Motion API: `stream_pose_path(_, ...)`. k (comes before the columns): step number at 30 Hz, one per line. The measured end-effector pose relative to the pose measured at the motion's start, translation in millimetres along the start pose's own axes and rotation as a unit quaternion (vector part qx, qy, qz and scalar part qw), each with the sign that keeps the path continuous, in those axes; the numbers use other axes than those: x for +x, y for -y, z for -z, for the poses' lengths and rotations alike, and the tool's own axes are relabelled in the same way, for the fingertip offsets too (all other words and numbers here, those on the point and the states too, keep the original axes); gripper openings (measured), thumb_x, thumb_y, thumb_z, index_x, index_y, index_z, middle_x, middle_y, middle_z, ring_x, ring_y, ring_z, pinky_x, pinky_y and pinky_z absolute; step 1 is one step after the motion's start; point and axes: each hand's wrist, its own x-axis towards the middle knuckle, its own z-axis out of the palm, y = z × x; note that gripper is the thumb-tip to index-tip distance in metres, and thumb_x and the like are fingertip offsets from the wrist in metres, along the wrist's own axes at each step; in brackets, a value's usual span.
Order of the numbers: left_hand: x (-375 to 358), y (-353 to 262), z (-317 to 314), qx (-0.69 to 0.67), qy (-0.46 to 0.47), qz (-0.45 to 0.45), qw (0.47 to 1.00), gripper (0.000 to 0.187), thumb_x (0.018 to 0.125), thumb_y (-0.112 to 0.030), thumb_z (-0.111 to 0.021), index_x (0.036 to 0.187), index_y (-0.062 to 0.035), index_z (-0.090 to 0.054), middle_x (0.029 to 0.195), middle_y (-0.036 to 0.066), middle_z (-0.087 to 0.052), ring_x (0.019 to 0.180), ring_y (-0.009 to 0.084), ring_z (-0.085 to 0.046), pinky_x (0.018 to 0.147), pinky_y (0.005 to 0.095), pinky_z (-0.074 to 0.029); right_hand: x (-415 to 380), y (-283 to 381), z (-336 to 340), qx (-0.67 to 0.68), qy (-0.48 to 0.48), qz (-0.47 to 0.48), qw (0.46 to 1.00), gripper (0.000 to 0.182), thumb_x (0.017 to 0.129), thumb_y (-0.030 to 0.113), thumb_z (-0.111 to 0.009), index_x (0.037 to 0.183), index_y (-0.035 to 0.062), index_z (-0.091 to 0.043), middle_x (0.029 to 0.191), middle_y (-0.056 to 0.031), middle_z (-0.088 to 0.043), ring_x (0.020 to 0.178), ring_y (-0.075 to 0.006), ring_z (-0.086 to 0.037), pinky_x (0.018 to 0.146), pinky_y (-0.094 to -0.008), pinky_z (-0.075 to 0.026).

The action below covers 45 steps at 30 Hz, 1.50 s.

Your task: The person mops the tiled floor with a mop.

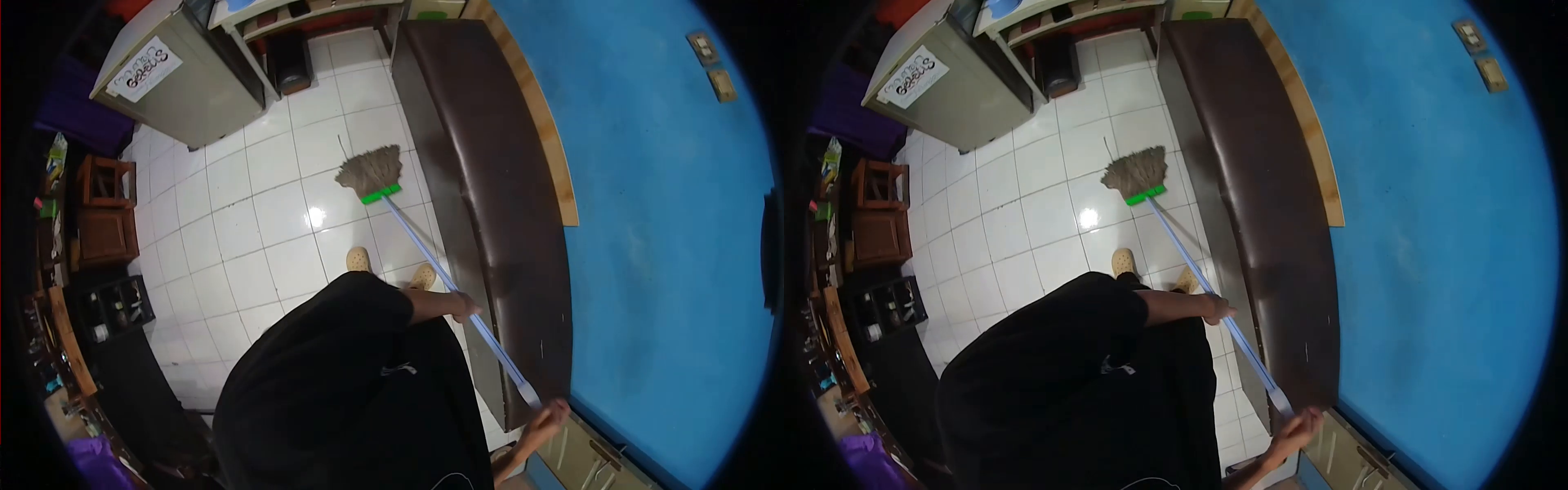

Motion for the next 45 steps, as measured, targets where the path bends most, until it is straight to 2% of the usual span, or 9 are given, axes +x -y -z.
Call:
stream_pose_path(5, 41, -3, -35, -0.032, -0.053, -0.1, 0.993, 0.037, 0.073, -0.034, -0.058, 0.095, -0.0039, -0.06, 0.093, 0.015, -0.06, 0.093, 0.0309, -0.057, 0.078, 0.0407, -0.046, 28, 40, -26, -0.015, -0.377, -0.168, 0.911, 0.035, 0.081, 0.025, -0.033, 0.059, -0.0017, -0.036, 0.058, -0.008, -0.035, 0.057, -0.0189, -0.034, 0.055, -0.0326, -0.031)
stream_pose_path(15, 20, 92, -26, -0.089, -0.164, 0.152, 0.97, 0.024, 0.07, -0.018, -0.056, 0.093, -0.0124, -0.059, 0.097, 0.011, -0.06, 0.095, 0.0298, -0.057, 0.077, 0.0491, -0.044, 26, -64, -168, 0.282, -0.376, -0.16, 0.868, 0.032, 0.075, 0.031, -0.035, 0.055, 0.0074, -0.044, 0.057, -0.0051, -0.042, 0.054, -0.0184, -0.042, 0.051, -0.0306, -0.036)
stream_pose_path(19, -48, 136, 3, -0.133, -0.356, 0.328, 0.865, 0.031, 0.074, -0.023, -0.055, 0.104, -0.0188, -0.054, 0.108, 0.006, -0.054, 0.093, 0.0301, -0.058, 0.078, 0.0493, -0.041, 59, 30, -239, 0.209, -0.205, -0.186, 0.938, 0.042, 0.083, 0.032, -0.028, 0.056, 0.0033, -0.042, 0.056, -0.0075, -0.042, 0.051, -0.0197, -0.04, 0.046, -0.0331, -0.037)
stream_pose_path(24, -99, 164, 30, -0.129, -0.47, 0.414, 0.769, 0.042, 0.078, -0.017, -0.051, 0.117, -0.0125, -0.039, 0.135, 0.01, -0.029, 0.093, 0.03, -0.058, 0.076, 0.0483, -0.041, 94, 101, -347, 0.023, -0.164, 0.282, 0.945, 0.033, 0.091, 0.031, -0.036, 0.079, 0.0017, -0.047, 0.062, -0.0071, -0.046, 0.054, -0.017, -0.047, 0.045, -0.0281, -0.042)
stream_pose_path(26, -78, 175, 5, -0.135, -0.486, 0.42, 0.755, 0.043, 0.077, -0.017, -0.053, 0.117, -0.0112, -0.039, 0.137, 0.011, -0.027, 0.095, 0.0324, -0.056, 0.077, 0.0488, -0.042, 80, 115, -367, 0.388, 0.335, -0.145, 0.846, 0.024, 0.091, 0.025, -0.043, 0.086, 0.0027, -0.051, 0.065, -0.0068, -0.051, 0.054, -0.0131, -0.05, 0.048, -0.0277, -0.044)
stream_pose_path(31, -42, 178, -43, -0.198, -0.665, 0.344, 0.633, 0.044, 0.074, -0.006, -0.05, 0.116, -0.0083, -0.04, 0.139, 0.014, -0.023, 0.102, 0.0373, -0.051, 0.08, 0.0457, -0.044, 89, 109, -415, 0.482, 0.593, -0.173, 0.621, 0.03, 0.09, 0.032, -0.046, 0.086, 0.0028, -0.052, 0.068, -0.0046, -0.054, 0.052, -0.0097, -0.05, 0.05, -0.0232, -0.045)
stream_pose_path(33, -73, 171, -43, -0.171, -0.688, 0.337, 0.619, 0.043, 0.075, -0.008, -0.049, 0.118, -0.01, -0.041, 0.139, 0.012, -0.025, 0.102, 0.034, -0.052, 0.077, 0.0469, -0.045, 88, 133, -396, 0.401, 0.633, -0.115, 0.652, 0.03, 0.089, 0.034, -0.046, 0.084, 0.0042, -0.052, 0.064, -0.0025, -0.051, 0.051, -0.0094, -0.049, 0.05, -0.0225, -0.044)
stream_pose_path(36, -95, 163, -55, -0.158, -0.443, 0.418, 0.777, 0.041, 0.08, -0.012, -0.046, 0.12, -0.0151, -0.041, 0.139, 0.0, -0.027, 0.104, 0.0276, -0.053, 0.077, 0.0543, -0.042, 74, 88, -385, 0.307, 0.69, -0.041, 0.654, 0.031, 0.091, 0.037, -0.042, 0.086, 0.0072, -0.052, 0.062, 0.0003, -0.048, 0.05, -0.0081, -0.045, 0.047, -0.0203, -0.039)
stream_pose_path(45, -25, 107, -40, -0.16, -0.278, 0.312, 0.894, 0.029, 0.078, -0.012, -0.049, 0.107, -0.0107, -0.05, 0.123, 0.005, -0.044, 0.105, 0.03, -0.052, 0.076, 0.0566, -0.041, 54, -46, -151, 0.371, 0.435, -0.319, 0.756, 0.029, 0.089, 0.032, -0.048, 0.098, 0.0058, -0.057, 0.081, -0.0038, -0.054, 0.073, -0.0121, -0.052, 0.066, -0.0237, -0.043)
